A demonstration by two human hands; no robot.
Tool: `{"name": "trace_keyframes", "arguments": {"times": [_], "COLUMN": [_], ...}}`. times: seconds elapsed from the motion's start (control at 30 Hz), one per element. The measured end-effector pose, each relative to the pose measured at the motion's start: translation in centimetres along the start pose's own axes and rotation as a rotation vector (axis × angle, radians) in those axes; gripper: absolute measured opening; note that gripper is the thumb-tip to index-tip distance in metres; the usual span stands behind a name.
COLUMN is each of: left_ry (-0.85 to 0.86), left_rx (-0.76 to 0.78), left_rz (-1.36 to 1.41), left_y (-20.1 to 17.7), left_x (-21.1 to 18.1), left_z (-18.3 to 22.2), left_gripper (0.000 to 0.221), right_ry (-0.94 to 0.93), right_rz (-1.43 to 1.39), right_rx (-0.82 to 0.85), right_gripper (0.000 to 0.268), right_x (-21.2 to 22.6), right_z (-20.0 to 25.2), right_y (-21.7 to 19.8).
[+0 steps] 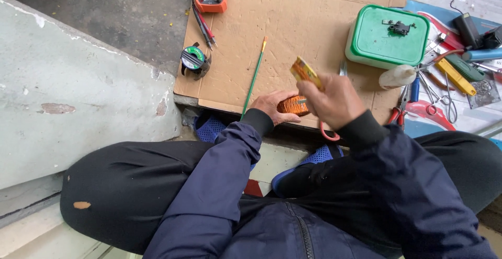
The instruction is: Scraping insulation from the ends of copper wires on a motor stator using a small abrasive strip.
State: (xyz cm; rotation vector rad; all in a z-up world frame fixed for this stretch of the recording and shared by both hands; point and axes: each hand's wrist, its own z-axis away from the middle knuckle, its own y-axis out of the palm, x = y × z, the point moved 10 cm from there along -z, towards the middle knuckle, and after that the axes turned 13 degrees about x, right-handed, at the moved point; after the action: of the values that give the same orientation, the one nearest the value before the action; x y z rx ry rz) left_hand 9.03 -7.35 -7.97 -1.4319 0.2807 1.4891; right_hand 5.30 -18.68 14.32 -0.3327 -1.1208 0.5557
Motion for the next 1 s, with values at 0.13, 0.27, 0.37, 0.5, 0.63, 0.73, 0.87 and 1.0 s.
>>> {"name": "trace_keyframes", "arguments": {"times": [0.13,0.27,0.37,0.5,0.63,0.73,0.87,1.0], "left_ry": [-0.007,-0.025,-0.043,-0.072,-0.058,-0.016,-0.020,0.004], "left_rx": [0.010,-0.021,-0.031,-0.011,-0.008,0.000,0.035,0.073], "left_rz": [0.061,0.129,0.187,0.228,0.283,0.342,0.316,0.276], "left_y": [-0.5,-0.4,0.1,0.5,-0.1,-0.5,-0.1,0.6], "left_x": [-1.5,-1.7,-1.3,-0.8,-2.0,-2.8,-2.5,-1.7], "left_z": [1.3,1.7,1.4,1.5,2.2,2.5,2.3,1.9], "left_gripper": [0.083,0.079,0.072,0.069,0.068,0.065,0.066,0.079], "right_ry": [0.002,0.011,0.051,0.090,0.121,0.120,0.130,0.087], "right_rz": [-0.160,-0.264,-0.313,-0.431,-0.598,-0.669,-0.696,-0.685], "right_rx": [-0.015,-0.010,-0.007,-0.025,-0.060,-0.080,-0.070,-0.107], "right_gripper": [0.047,0.030,0.026,0.024,0.020,0.018,0.019,0.023], "right_x": [-2.5,-4.7,-6.1,-8.5,-11.0,-12.9,-13.4,-10.5], "right_z": [-3.6,-6.0,-7.6,-9.5,-10.8,-11.8,-12.0,-9.9], "right_y": [-0.1,-0.2,-0.2,0.5,1.2,1.6,1.8,0.5]}}
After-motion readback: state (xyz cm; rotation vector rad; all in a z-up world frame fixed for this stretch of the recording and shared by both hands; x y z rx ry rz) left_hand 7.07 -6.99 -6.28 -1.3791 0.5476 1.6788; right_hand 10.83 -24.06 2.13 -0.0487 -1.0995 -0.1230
